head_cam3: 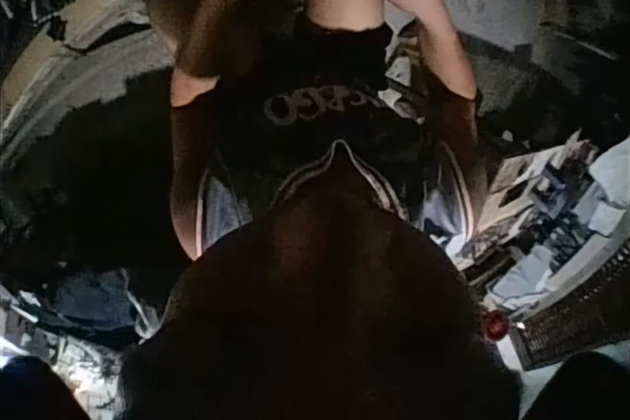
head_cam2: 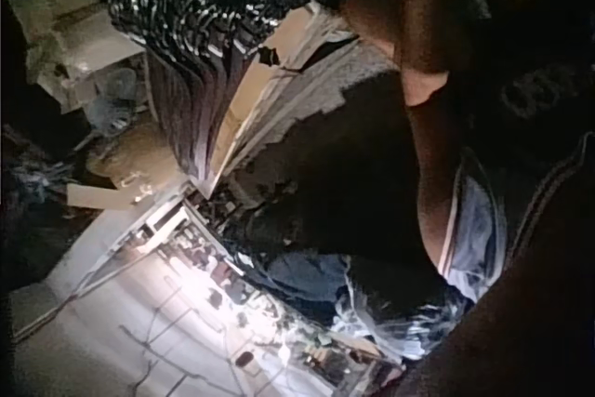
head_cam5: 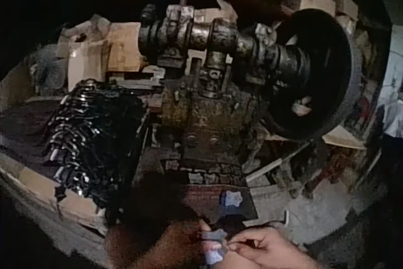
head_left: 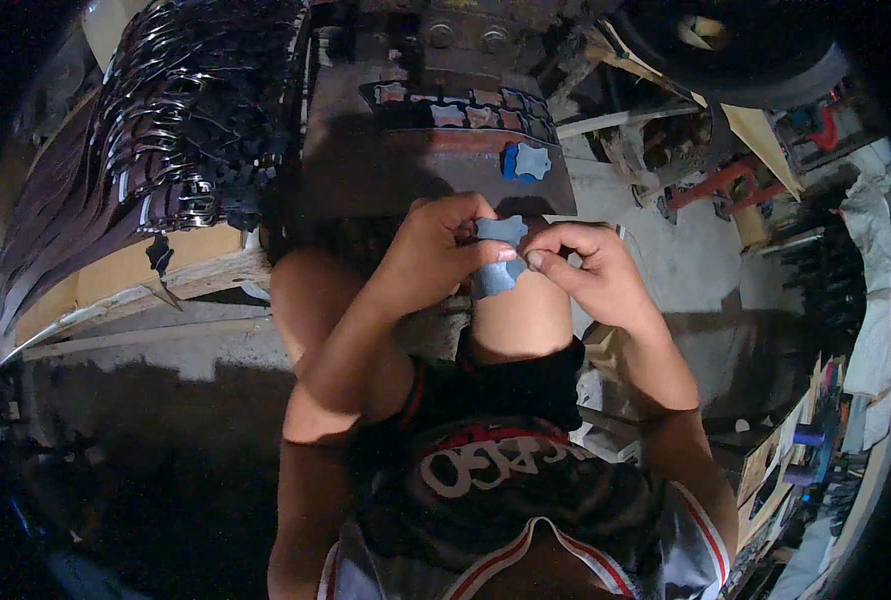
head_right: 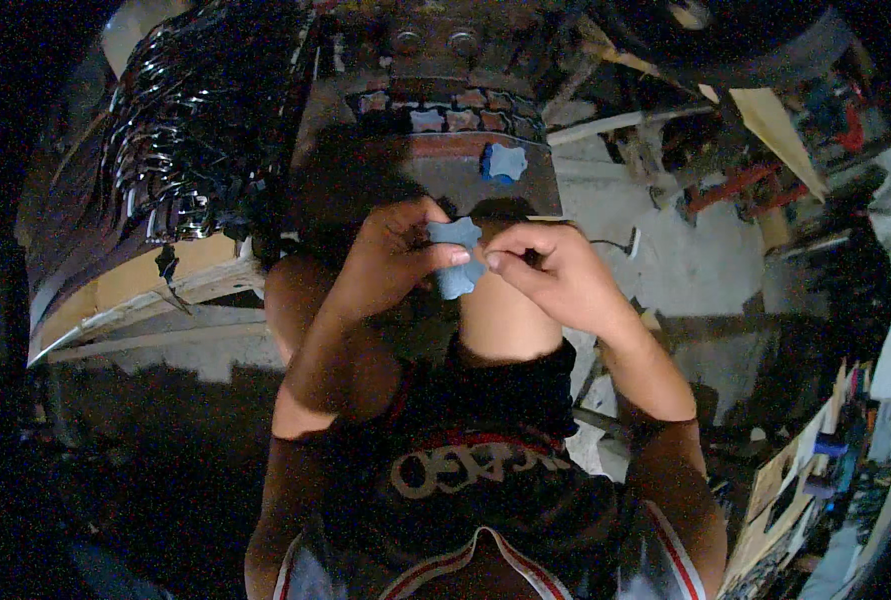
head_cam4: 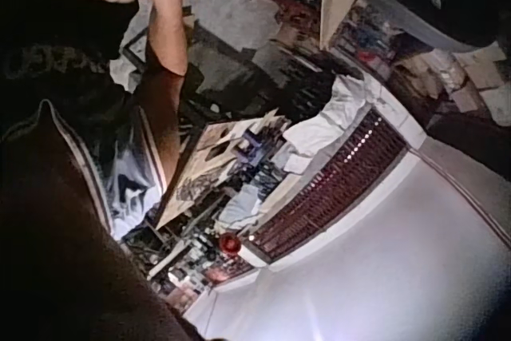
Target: The person assembles small leather components by hand, aligning them using a measuring tape.
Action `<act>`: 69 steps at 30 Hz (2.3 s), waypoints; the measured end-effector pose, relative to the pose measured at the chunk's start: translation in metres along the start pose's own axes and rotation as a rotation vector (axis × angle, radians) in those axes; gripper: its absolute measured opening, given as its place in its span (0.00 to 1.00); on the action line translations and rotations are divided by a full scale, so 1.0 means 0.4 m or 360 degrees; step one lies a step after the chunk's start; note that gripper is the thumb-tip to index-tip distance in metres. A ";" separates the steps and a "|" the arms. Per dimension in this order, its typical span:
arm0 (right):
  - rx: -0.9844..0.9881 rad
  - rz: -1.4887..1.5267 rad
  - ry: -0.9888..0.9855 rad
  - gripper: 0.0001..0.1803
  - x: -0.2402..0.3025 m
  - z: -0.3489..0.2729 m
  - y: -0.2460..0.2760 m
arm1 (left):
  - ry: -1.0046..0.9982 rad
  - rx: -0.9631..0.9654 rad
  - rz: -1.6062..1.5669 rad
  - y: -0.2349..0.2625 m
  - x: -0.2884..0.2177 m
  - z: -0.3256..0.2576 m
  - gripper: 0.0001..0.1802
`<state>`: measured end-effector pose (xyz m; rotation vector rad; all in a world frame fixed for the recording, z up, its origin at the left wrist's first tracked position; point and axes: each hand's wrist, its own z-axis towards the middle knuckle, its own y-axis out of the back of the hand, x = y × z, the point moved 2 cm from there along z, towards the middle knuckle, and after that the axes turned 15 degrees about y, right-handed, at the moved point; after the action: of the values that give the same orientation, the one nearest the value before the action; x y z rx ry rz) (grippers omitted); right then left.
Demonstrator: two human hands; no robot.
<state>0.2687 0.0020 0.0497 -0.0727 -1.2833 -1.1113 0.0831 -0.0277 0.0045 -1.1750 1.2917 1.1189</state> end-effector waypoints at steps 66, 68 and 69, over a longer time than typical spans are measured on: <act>-0.0269 0.0741 -0.0148 0.06 0.009 -0.034 0.055 | -0.2298 -0.0489 0.1354 -0.067 -0.124 -0.075 0.04; -0.0254 0.0855 -0.0138 0.06 0.016 -0.038 0.053 | -0.2393 -0.0425 0.1482 -0.068 -0.141 -0.076 0.08; -0.0251 0.1009 -0.0125 0.05 0.017 -0.036 0.053 | -0.2402 -0.0404 0.1483 -0.067 -0.148 -0.076 0.08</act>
<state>0.2927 0.0001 0.0606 -0.6047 -1.1221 -0.6592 0.1072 -0.0574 0.0653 0.4050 0.3669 2.1900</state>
